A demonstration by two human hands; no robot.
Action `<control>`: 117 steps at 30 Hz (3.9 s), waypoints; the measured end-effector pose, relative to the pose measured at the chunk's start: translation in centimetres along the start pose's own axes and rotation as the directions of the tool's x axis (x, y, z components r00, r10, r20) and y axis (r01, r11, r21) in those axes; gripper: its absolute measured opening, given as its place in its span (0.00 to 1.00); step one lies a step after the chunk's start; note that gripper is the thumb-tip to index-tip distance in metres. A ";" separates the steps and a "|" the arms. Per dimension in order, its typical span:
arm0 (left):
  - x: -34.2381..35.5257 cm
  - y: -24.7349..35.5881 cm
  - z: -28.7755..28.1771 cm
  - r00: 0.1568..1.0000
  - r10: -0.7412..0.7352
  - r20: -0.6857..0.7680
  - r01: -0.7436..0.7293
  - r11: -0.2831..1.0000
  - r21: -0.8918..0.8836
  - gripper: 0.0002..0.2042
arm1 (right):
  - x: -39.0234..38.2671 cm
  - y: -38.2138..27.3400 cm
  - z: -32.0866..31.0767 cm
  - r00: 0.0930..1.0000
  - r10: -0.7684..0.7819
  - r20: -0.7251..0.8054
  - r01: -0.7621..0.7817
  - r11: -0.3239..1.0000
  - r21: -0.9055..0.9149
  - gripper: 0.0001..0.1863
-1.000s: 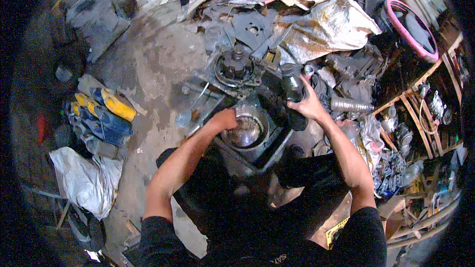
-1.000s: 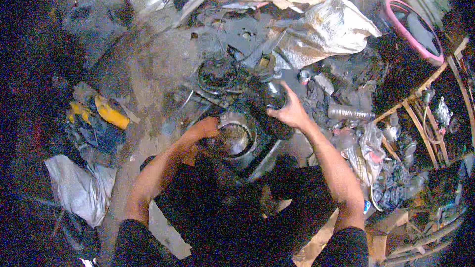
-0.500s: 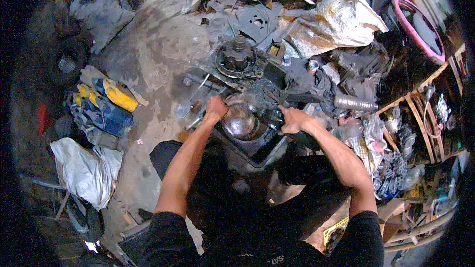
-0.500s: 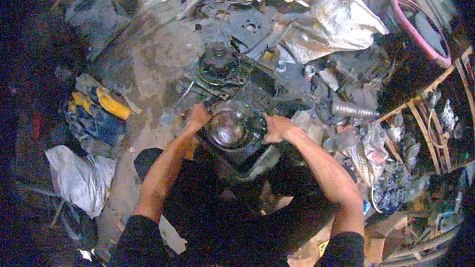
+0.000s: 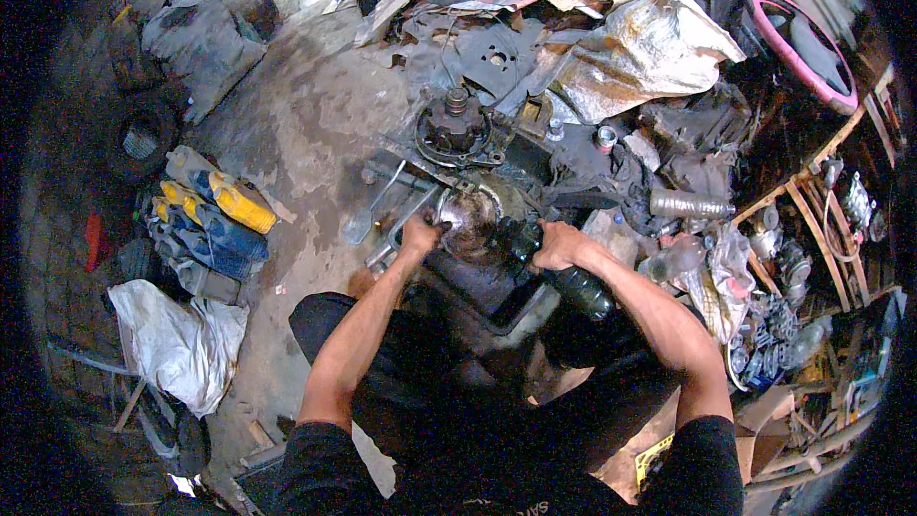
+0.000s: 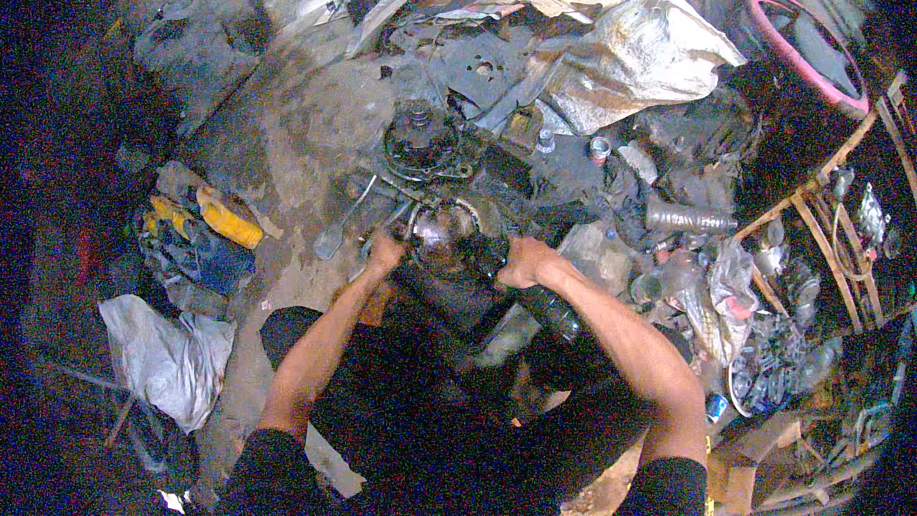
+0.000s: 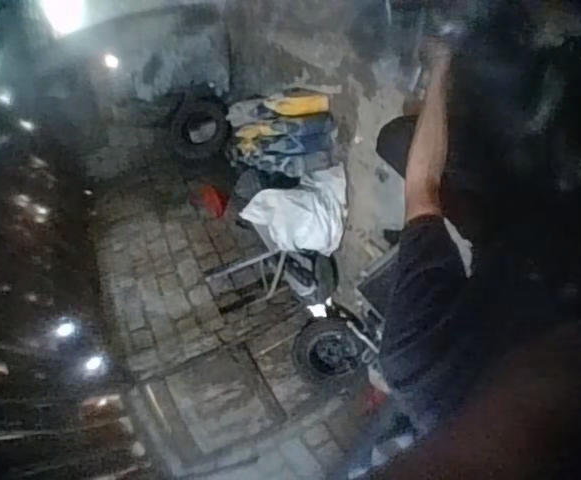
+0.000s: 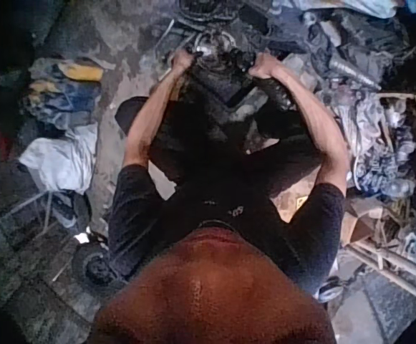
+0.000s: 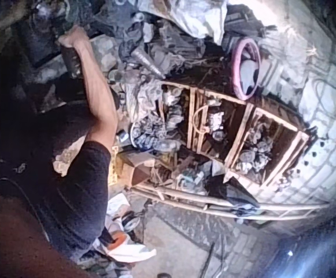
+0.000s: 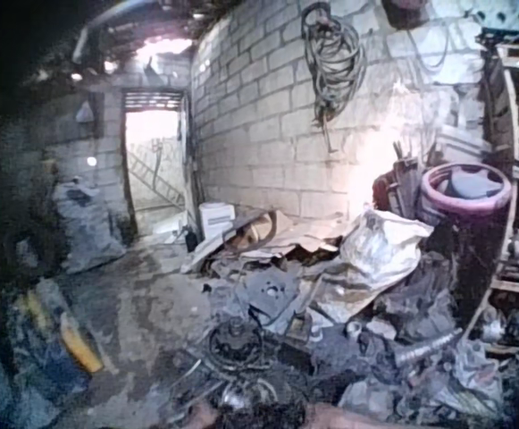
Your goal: The person sits on the floor and uses a hammer to tap a metal alternator housing, rotating the part to work on different sides.
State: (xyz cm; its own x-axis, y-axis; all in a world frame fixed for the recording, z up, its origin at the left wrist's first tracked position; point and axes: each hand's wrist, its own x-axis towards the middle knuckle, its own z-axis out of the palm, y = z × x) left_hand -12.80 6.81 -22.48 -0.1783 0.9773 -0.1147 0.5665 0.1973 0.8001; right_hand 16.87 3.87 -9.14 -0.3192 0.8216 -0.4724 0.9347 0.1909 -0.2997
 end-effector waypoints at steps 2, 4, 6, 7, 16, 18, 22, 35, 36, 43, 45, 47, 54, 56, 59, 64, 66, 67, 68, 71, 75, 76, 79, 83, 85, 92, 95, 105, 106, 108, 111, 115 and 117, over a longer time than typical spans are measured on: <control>-2.4 3.7 -1.9 0.964 -0.185 0.193 0.223 0.954 -0.199 0.28 | -0.7 -0.4 -0.2 0.999 -0.039 -0.006 0.039 0.998 0.045 0.26; 0.5 -1.7 0.0 0.966 -0.106 0.237 0.182 0.927 -0.328 0.27 | -0.9 -0.5 -0.7 0.996 -0.084 0.022 0.082 0.993 0.085 0.27; -0.2 0.4 -0.3 0.915 -0.091 0.394 0.285 0.837 -0.468 0.25 | -0.6 0.2 -0.3 0.999 -0.038 -0.002 0.038 0.992 0.121 0.29; -1.4 2.1 -1.1 0.881 -0.071 0.468 0.357 0.750 -0.558 0.23 | -0.4 0.3 -0.2 0.999 -0.041 -0.005 0.041 0.993 0.111 0.30; -1.4 1.8 -1.2 0.933 0.011 0.360 0.148 0.899 -0.412 0.15 | -0.4 -0.1 -0.2 0.997 -0.078 0.005 0.078 0.995 0.060 0.33; -1.3 1.7 -1.2 0.923 -0.005 0.384 0.195 0.869 -0.456 0.15 | -0.3 0.0 -0.2 0.998 -0.064 0.008 0.063 0.996 0.068 0.33; 0.1 -0.2 -1.2 0.928 0.034 0.371 0.111 0.926 -0.362 0.16 | 0.2 0.5 0.1 0.998 -0.056 0.011 0.055 0.997 0.061 0.33; -2.8 5.5 -3.0 0.923 -0.043 0.383 0.140 0.963 -0.230 0.16 | 0.4 0.3 0.3 0.999 -0.032 0.022 0.031 0.998 0.051 0.34; -2.5 4.6 -2.6 0.928 -0.007 0.372 0.116 0.955 -0.273 0.16 | 0.5 0.4 0.4 0.998 -0.059 0.010 0.058 0.997 0.050 0.35; -1.9 4.1 -2.1 0.922 0.006 0.388 0.147 0.919 -0.365 0.14 | 0.2 0.1 0.1 0.992 -0.105 0.064 0.103 0.994 0.024 0.35; -1.9 4.6 -2.2 0.913 0.011 0.408 0.148 0.923 -0.355 0.12 | 0.3 0.3 0.4 0.991 -0.112 0.070 0.114 0.993 -0.023 0.33; -1.7 4.3 -2.1 0.919 0.026 0.394 0.120 0.932 -0.342 0.11 | 0.3 0.2 1.1 0.993 -0.114 0.020 0.115 0.989 -0.088 0.30; -2.9 6.5 -2.8 0.941 0.062 0.332 0.034 0.960 -0.276 0.13 | -0.1 0.1 0.4 0.997 -0.046 0.066 0.055 0.988 -0.144 0.27; -3.5 7.3 -3.0 0.951 0.087 0.298 -0.033 0.982 -0.183 0.13 | -0.1 0.1 0.6 0.999 -0.050 0.009 0.051 0.989 -0.141 0.27; -3.1 6.6 -3.0 0.950 0.169 0.262 -0.163 0.986 -0.041 0.13 | -0.2 0.0 0.7 0.998 -0.057 0.010 0.058 0.982 -0.181 0.28; -1.9 4.5 -1.9 0.939 0.217 0.266 -0.175 0.969 -0.173 0.13 | 1.1 0.7 0.3 0.966 -0.081 0.245 0.111 0.988 -0.111 0.44; -1.9 4.9 -1.6 0.947 0.148 0.285 -0.100 0.980 -0.174 0.13 | 1.1 0.7 0.4 0.980 0.021 0.198 0.007 0.990 -0.143 0.44; -1.9 4.8 -1.5 0.948 0.147 0.283 -0.096 0.978 -0.188 0.13 | 0.8 0.4 0.2 0.982 0.070 0.173 -0.042 0.986 -0.160 0.44; -2.0 4.7 -1.5 0.948 0.145 0.282 -0.089 0.976 -0.201 0.13 | 0.6 0.3 0.1 0.993 0.045 0.113 -0.026 0.986 -0.163 0.44; -1.9 4.7 -1.7 0.943 0.194 0.271 -0.122 0.957 -0.262 0.14 | -0.1 0.3 -0.2 0.999 0.025 -0.036 -0.030 0.988 -0.153 0.44; -2.3 5.8 -2.4 0.957 0.209 0.201 -0.181 0.972 -0.152 0.14 | -0.1 0.6 -0.5 0.996 0.078 -0.053 -0.083 0.991 -0.106 0.45; -2.5 6.4 -2.7 0.956 0.244 0.160 -0.234 0.969 -0.080 0.14 | 0.0 0.7 -0.7 0.996 0.074 -0.041 -0.077 0.992 -0.101 0.45; -3.5 8.0 -3.3 0.967 0.131 0.220 -0.101 0.985 -0.143 0.14 | -0.1 0.7 -1.0 0.991 0.132 0.003 -0.129 0.977 -0.167 0.45; -3.0 6.0 -2.7 0.957 0.257 0.137 -0.255 0.966 -0.030 0.12 | -0.1 0.3 -1.3 0.983 0.183 0.025 -0.173 0.960 -0.219 0.42; -2.4 4.7 -2.2 0.947 0.309 0.088 -0.304 0.950 -0.071 0.10 | 0.0 0.8 -1.2 0.983 0.177 0.046 -0.164 0.964 -0.209 0.41; -3.3 6.4 -2.5 0.965 0.227 0.128 -0.223 0.974 -0.048 0.08 | -0.2 0.5 -0.8 0.990 0.121 0.077 -0.109 0.983 -0.147 0.46; -2.3 4.9 -2.0 0.939 0.319 0.126 -0.295 0.939 -0.178 0.09 | -0.1 0.2 -1.0 0.990 0.095 0.107 -0.075 0.981 -0.176 0.46; -0.7 2.3 -0.9 0.947 0.288 0.139 -0.265 0.950 -0.165 0.09 | -0.1 0.7 0.0 0.993 0.114 0.010 -0.107 0.955 -0.275 0.42; -1.2 3.7 -1.2 0.942 0.280 0.186 -0.248 0.952 -0.180 0.09 | -0.1 1.1 0.2 0.993 0.112 -0.025 -0.115 0.955 -0.272 0.40; -1.8 4.5 -1.8 0.956 0.225 0.186 -0.204 0.971 -0.123 0.09 | -0.3 0.8 0.1 0.986 0.156 -0.059 -0.166 0.950 -0.265 0.41; -1.8 3.5 -1.9 0.954 0.283 0.104 -0.270 0.955 -0.125 0.08 | 0.3 0.5 -0.3 0.979 0.203 0.033 -0.183 0.933 -0.311 0.41; -2.6 5.8 -2.9 0.964 0.221 0.146 -0.209 0.974 -0.088 0.08 | 1.6 1.8 0.7 0.963 0.203 0.179 -0.148 0.949 -0.280 0.44; -2.3 5.1 -2.9 0.956 0.257 0.142 -0.246 0.965 -0.093 0.08 | 1.2 1.5 0.4 0.971 0.190 0.143 -0.149 0.955 -0.256 0.43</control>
State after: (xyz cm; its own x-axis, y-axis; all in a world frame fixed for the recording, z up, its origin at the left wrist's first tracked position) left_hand -11.85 5.36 -16.41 0.0896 0.9959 0.0123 0.5157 -0.0569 0.8549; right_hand 17.83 4.95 -10.54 -0.1545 0.7576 -0.6342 0.9804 0.1972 -0.0032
